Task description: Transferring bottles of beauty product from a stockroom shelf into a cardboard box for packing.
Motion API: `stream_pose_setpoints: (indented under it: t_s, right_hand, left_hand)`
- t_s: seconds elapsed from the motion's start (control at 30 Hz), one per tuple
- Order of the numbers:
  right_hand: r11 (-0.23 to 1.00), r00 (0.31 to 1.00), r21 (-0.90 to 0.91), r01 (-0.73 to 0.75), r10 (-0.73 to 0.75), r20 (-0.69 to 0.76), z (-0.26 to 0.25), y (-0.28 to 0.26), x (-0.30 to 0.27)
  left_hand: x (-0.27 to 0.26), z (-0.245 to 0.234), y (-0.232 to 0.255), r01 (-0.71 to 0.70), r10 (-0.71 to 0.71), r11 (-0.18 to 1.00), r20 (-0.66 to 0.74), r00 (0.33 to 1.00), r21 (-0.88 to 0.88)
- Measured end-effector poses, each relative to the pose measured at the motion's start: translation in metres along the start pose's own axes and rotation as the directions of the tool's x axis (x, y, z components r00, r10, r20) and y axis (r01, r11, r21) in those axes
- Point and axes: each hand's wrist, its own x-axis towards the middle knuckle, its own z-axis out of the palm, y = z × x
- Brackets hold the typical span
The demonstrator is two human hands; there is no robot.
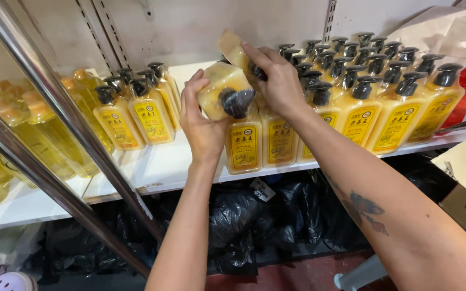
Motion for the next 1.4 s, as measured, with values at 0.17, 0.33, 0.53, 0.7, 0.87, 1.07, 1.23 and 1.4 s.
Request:
stream_pose_setpoints:
  t_s: [0.17,0.33,0.53,0.7,0.87,1.07,1.23,1.4]
  right_hand:
    - [1.0,0.987,0.007,0.01,-0.009,-0.158,-0.011,-0.012,-0.013]
    - [0.949,0.965,0.317,-0.013,0.095,-0.245,-0.049,-0.033,-0.041]
    - [1.0,0.943,0.009,0.009,-0.005,-0.333,-0.124,-0.046,-0.088]
    - [0.991,0.925,-0.058,-0.12,0.091,-0.368,-0.188,-0.054,-0.11]
    - [0.93,0.854,-0.028,-0.368,0.326,-0.405,-0.258,-0.067,-0.111]
    - [0.773,0.699,-0.009,-0.634,0.569,-0.434,-0.347,-0.069,-0.104]
    - [0.632,0.544,0.039,-0.774,0.695,-0.469,-0.416,-0.074,-0.111]
    - [0.493,0.405,0.055,-0.868,0.768,-0.496,-0.481,-0.089,-0.107]
  left_hand:
    - [-0.013,0.001,0.01,-0.078,0.081,0.996,-0.076,0.994,0.046]
    - [-0.018,0.003,0.03,-0.152,0.151,0.988,-0.096,0.984,0.001]
    - [-0.021,0.033,0.061,-0.217,0.206,0.967,-0.086,0.975,-0.137]
    - [-0.011,0.071,0.098,-0.22,0.214,0.94,-0.051,0.976,-0.262]
    - [-0.01,0.12,0.128,-0.133,0.161,0.925,0.05,0.986,-0.355]
    - [-0.022,0.164,0.175,0.115,-0.01,0.905,0.249,0.968,-0.41]
    - [-0.031,0.177,0.228,0.353,-0.185,0.857,0.415,0.891,-0.376]
    - [-0.02,0.186,0.275,0.642,-0.398,0.628,0.528,0.75,-0.439]
